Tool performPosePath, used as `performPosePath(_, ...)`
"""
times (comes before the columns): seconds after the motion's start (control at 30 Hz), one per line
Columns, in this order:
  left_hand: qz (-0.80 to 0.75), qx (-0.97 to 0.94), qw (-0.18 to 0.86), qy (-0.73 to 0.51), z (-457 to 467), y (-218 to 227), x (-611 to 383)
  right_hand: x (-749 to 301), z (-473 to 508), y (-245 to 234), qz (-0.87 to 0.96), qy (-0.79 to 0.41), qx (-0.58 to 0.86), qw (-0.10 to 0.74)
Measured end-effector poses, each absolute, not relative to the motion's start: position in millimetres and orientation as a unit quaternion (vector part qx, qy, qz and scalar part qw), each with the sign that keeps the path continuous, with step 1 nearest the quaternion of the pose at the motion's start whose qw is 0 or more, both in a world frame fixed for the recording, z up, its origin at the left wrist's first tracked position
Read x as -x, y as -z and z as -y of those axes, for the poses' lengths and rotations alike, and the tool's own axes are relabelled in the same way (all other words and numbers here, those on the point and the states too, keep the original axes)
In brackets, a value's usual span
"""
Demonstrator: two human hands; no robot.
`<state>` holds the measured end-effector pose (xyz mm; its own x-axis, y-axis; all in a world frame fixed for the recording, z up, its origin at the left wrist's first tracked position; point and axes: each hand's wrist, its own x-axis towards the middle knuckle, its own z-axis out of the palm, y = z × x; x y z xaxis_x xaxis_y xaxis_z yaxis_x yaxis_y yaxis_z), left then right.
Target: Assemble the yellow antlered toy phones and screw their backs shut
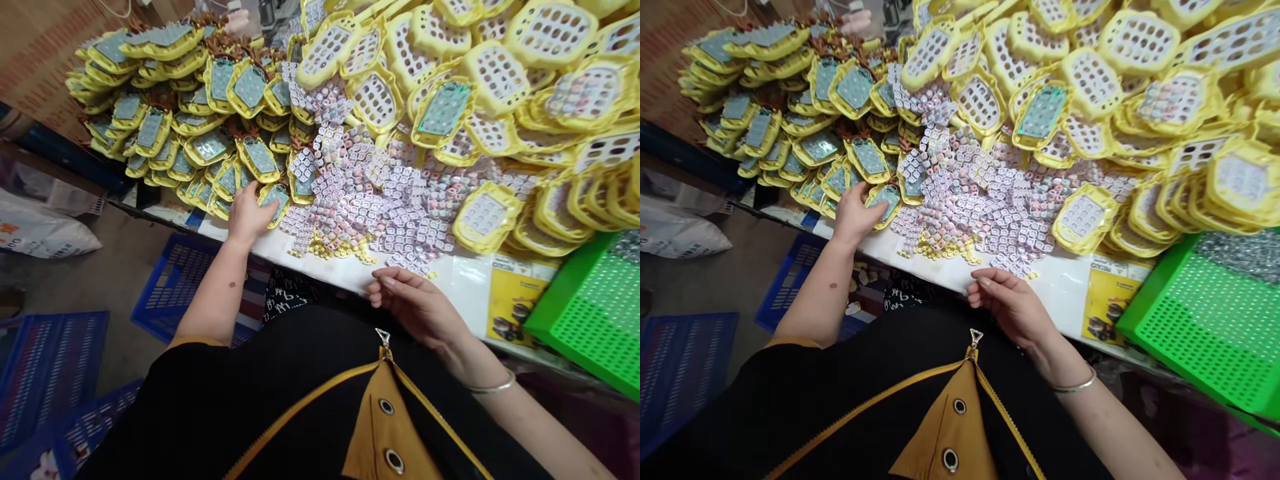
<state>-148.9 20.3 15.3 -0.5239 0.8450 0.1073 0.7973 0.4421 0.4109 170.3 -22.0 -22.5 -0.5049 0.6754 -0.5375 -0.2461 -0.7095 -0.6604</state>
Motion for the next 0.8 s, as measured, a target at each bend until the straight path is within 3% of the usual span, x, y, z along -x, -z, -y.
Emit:
performPosePath(0.33,-0.749,-0.332,0.374,-0.435,10,-38,174,-176,22,29,0.259,-0.842,0.373,0.293)
performPosePath(0.57,-0.614,-0.291,0.429,-0.596,24,-26,166,-174,26,30,0.349,-0.802,0.388,0.292)
performPosePath(0.67,-0.549,-0.284,0.448,-0.646,21,-17,166,-162,22,22,0.617,-0.622,0.363,0.318)
performPosePath(0.8,-0.526,-0.270,0.476,-0.651,21,-14,165,-122,4,15,0.929,-0.242,0.122,0.251)
